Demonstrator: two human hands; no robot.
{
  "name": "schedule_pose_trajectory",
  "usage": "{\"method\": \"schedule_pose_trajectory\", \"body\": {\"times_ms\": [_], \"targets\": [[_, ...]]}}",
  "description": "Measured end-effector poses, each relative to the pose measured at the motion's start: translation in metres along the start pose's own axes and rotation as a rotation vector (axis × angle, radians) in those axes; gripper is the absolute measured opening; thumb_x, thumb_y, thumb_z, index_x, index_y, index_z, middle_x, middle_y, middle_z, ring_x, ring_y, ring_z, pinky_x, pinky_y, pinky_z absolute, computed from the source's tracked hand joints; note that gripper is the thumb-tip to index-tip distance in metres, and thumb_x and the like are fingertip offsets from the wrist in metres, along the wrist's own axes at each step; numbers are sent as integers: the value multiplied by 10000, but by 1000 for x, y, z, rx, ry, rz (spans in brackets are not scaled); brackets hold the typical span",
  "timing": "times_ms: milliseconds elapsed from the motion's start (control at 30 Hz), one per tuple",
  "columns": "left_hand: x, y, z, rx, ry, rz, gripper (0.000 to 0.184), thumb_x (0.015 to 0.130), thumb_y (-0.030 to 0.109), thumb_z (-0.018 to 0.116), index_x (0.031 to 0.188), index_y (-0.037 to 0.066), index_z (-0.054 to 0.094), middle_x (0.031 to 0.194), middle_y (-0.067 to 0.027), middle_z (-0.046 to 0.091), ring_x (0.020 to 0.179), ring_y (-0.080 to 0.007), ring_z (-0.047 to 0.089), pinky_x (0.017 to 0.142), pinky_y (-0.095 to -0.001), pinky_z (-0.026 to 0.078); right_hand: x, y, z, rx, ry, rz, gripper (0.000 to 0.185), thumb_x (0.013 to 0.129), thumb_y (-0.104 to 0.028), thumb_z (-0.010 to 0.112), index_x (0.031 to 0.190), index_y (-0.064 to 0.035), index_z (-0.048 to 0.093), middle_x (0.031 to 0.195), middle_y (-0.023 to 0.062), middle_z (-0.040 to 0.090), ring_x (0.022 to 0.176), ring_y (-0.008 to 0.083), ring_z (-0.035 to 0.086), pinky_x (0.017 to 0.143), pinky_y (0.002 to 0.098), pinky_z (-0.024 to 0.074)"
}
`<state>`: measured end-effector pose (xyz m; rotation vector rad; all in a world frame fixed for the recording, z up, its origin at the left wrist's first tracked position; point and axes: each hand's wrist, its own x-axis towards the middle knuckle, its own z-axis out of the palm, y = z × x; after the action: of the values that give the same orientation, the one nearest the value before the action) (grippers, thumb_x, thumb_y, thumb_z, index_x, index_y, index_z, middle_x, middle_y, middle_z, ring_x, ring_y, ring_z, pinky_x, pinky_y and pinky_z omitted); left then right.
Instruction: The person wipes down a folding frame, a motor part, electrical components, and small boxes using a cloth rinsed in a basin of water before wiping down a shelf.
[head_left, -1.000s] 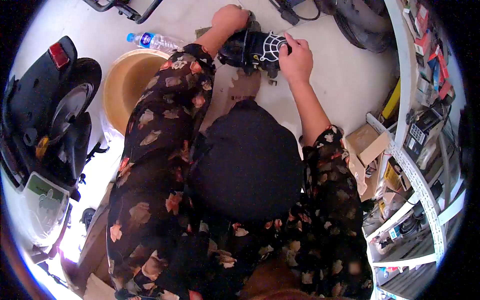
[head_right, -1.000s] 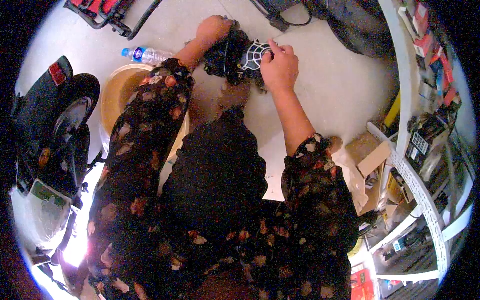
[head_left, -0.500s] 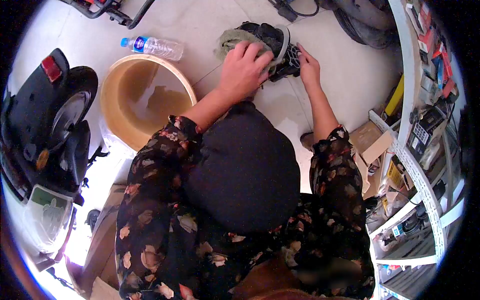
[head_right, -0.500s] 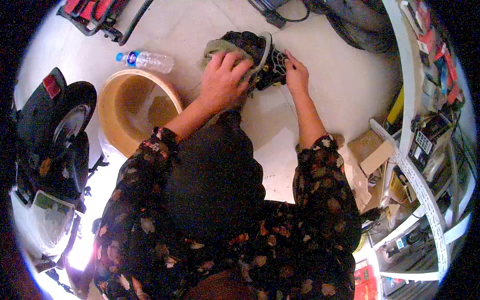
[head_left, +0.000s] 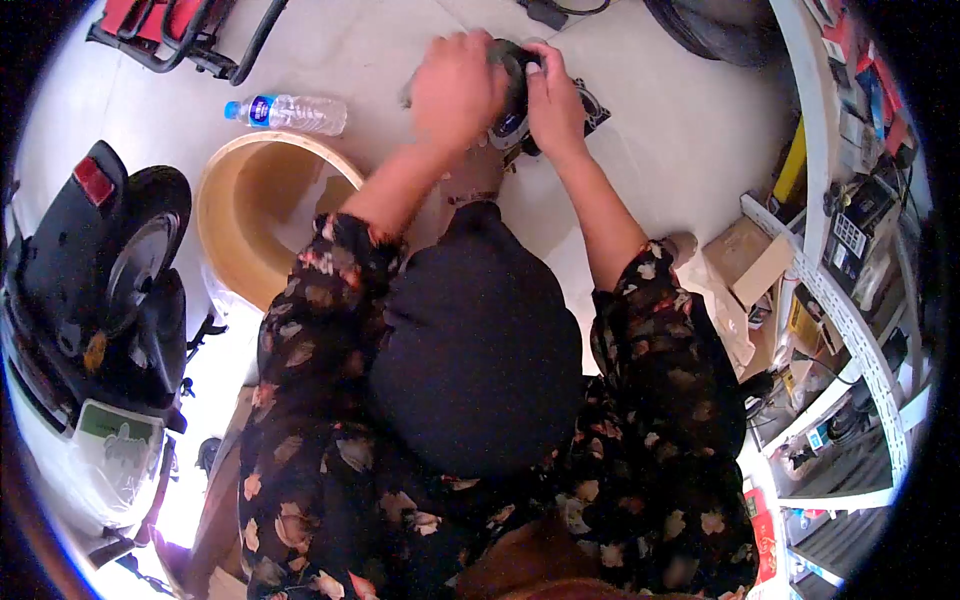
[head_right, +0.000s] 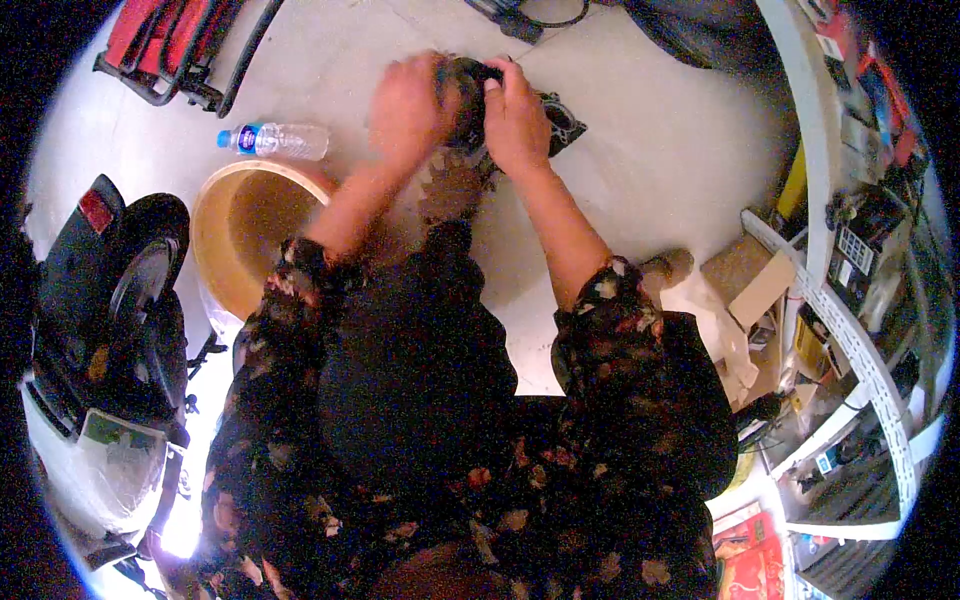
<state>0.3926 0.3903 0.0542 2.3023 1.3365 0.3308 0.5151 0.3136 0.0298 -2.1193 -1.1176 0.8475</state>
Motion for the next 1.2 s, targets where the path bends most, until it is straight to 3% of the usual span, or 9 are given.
{"method": "schedule_pose_trajectory", "body": {"times_ms": [400, 567, 633, 833, 867, 967, 1033, 1100, 1200], "targets": [[-15, -1, -12, -126, 39, 392, 252, 745, 148, 631, 985, 84, 586, 996, -105, 592, 951, -303, 548, 792, -417, 469, 6, 13, 2, -93, -60, 73, 560, 987, -467, 172, 1447, -163, 267, 1244, 243, 544, 1096, 408, 547, 934, 460, 413], [0, 13, -1, -91, -185, 683, 249, 741, 140, 572, 980, 71, 580, 949, -80, 567, 951, -277, 537, 780, -392, 477, 3, -2, -13, 758, -142, 369, 804, 938, -635, 109, 1411, -31, 350, 1366, 167, 464, 1264, 271, 417, 1082, 333, 254], [17, 19, 7, -13, -98, 732, 210, 767, 152, 552, 954, 62, 586, 918, -77, 569, 897, -273, 558, 748, -395, 496, 1, 13, -11, 580, -122, 407, 803, 941, -623, 96, 1386, -17, 381, 1323, 191, 501, 1240, 310, 448, 1063, 355, 286], [55, 59, 30, 181, 48, 278, 197, 787, 152, 583, 963, 66, 604, 963, -79, 602, 875, -291, 593, 717, -409, 533, -4, 35, -14, 65, 28, 266, 738, 967, -524, 123, 1175, 44, 545, 1139, 294, 575, 1114, 457, 500, 972, 474, 359], [75, 48, 40, 133, -87, 208, 216, 867, 126, 485, 994, -19, 583, 1006, -194, 609, 936, -322, 590, 819, -368, 491, -3, 32, -16, -35, 49, 242, 724, 973, -500, 131, 1128, 51, 573, 1111, 309, 578, 1091, 479, 500, 956, 496, 364], [96, 7, 27, -120, 154, 14, 200, 774, 176, 564, 857, -4, 590, 874, -226, 602, 781, -400, 584, 689, -481, 487, 3, 30, -18, -77, 20, 355, 714, 974, -480, 138, 1006, 56, 609, 1061, 301, 595, 1009, 494, 531, 912, 530, 381], [103, -27, 5, -216, -2, 100, 213, 793, 169, 545, 861, -15, 627, 768, -202, 646, 743, -392, 620, 675, -476, 489, 0, 24, -21, -75, 4, 376, 728, 971, -490, 134, 982, 58, 613, 1038, 295, 606, 988, 496, 539, 902, 530, 388], [96, -38, -18, -809, -121, -285, 168, 815, 167, 568, 891, 55, 666, 802, -111, 658, 770, -311, 633, 696, -440, 499, -1, 19, -24, -89, -8, 387, 740, 967, -502, 132, 950, 58, 615, 1007, 291, 615, 968, 497, 546, 892, 532, 394], [65, -8, -27, -543, -212, 79, 218, 745, 151, 630, 956, 95, 635, 989, -81, 610, 924, -293, 586, 765, -395, 529, -2, 11, -27, -17, 28, 395, 725, 969, -489, 136, 908, 48, 619, 962, 297, 620, 958, 489, 551, 882, 531, 397]]}}
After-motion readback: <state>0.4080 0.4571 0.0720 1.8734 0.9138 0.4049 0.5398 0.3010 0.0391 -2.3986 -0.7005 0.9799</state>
